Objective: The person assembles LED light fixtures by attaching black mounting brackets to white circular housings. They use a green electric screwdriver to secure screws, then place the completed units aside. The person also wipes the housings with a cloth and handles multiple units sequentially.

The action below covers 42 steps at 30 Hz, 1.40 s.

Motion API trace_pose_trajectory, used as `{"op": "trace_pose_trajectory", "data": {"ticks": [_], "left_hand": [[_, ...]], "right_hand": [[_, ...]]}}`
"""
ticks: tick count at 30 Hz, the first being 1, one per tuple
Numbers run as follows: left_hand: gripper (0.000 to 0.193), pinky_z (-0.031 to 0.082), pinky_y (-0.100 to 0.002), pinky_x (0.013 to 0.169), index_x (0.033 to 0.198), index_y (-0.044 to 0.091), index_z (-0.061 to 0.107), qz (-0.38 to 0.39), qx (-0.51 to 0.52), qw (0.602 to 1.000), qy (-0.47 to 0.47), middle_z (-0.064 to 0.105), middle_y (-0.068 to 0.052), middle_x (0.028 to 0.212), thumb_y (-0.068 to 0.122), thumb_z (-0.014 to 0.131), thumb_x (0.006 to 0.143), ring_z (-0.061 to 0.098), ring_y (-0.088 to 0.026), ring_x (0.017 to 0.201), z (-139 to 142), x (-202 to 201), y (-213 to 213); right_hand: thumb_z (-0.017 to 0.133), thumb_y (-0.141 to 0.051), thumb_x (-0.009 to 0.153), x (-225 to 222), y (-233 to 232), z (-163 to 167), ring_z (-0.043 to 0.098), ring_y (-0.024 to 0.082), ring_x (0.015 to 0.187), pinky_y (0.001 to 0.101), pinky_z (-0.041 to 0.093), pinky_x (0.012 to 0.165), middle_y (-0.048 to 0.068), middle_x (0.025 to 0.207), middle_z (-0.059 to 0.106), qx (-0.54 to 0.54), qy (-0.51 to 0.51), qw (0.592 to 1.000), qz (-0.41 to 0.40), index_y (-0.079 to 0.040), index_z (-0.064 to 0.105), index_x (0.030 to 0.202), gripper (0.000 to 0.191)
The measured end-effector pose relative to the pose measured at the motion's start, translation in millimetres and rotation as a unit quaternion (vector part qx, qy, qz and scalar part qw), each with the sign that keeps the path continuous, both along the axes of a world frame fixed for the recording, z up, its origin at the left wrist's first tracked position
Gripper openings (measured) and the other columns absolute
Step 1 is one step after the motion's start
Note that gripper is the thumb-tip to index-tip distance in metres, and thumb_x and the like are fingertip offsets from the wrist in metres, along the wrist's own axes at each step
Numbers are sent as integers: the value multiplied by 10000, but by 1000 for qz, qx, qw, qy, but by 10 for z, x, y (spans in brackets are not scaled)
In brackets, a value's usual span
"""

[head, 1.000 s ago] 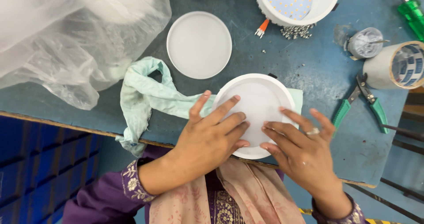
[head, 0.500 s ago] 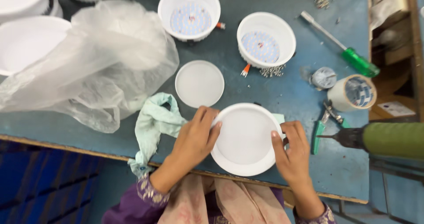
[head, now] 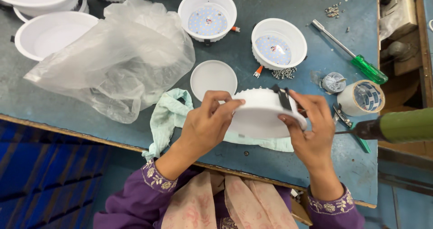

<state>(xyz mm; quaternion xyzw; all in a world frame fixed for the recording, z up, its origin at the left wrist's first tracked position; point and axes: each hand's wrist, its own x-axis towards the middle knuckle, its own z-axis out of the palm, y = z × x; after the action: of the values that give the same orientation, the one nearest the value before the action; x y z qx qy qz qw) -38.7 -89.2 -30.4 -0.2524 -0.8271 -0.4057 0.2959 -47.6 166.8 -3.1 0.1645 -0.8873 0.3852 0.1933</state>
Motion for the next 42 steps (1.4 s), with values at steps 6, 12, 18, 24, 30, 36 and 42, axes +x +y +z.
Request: {"op": "trace_pose_trajectory", "data": {"ticks": [6,12,18,24,30,36,42], "left_hand": [[405,527,-326,639,1236,152,626,-2,-12,999,-33,594,-77,1180,-22,723,883,666,-204,783,-142,52,32],[588,486,-462,955,1261,126,577,-50,-5,999,-17,572,-121,1267,265,857,763,614,-340,1134,299,135,63],[719,463,-473,1002,1347,148,617,-87,-60,993,-60,635,-67,1202,33,754,650,637,-292,1126,428,2,335],[686,488,-392,880,1366,179,618,-86,-34,993,-70,663,-20,1111,-66,704,730,634,-251,1020,258,58,316],[613,481,-406,889,1343,82,582,-95,-3,994,-45,666,-61,1166,1,730,754,641,-276,1041,229,85,352],[591,492,-411,918,1307,39,586,-85,-10,996,-37,670,-104,1181,-43,681,730,655,-304,1092,177,114,362],[608,501,-402,929,1307,43,594,-81,5,996,-39,680,-99,1172,-54,705,718,666,-295,1111,150,147,370]], "right_hand": [[750,74,740,78,117,-345,625,289,919,372,513,797,152,1090,594,99,49,994,1,-55,651,1268,552],[694,127,708,136,217,-465,619,328,1008,391,535,847,148,1135,617,89,87,992,20,-29,616,1229,549],[704,121,654,164,54,-301,653,302,990,377,548,809,137,1120,620,89,78,992,51,-54,641,1210,587],[878,-244,609,285,-64,199,631,363,1016,401,544,830,191,1159,576,97,114,985,84,2,592,1230,726],[886,-345,767,341,-178,322,706,296,1018,358,586,827,142,1147,670,109,138,979,101,-29,676,1163,548],[808,-289,812,268,-160,256,723,257,817,321,547,667,94,951,720,109,177,976,64,-34,749,1002,324],[745,-205,941,150,-166,251,676,198,700,304,488,598,86,840,680,49,108,991,65,-29,722,863,194]]}}
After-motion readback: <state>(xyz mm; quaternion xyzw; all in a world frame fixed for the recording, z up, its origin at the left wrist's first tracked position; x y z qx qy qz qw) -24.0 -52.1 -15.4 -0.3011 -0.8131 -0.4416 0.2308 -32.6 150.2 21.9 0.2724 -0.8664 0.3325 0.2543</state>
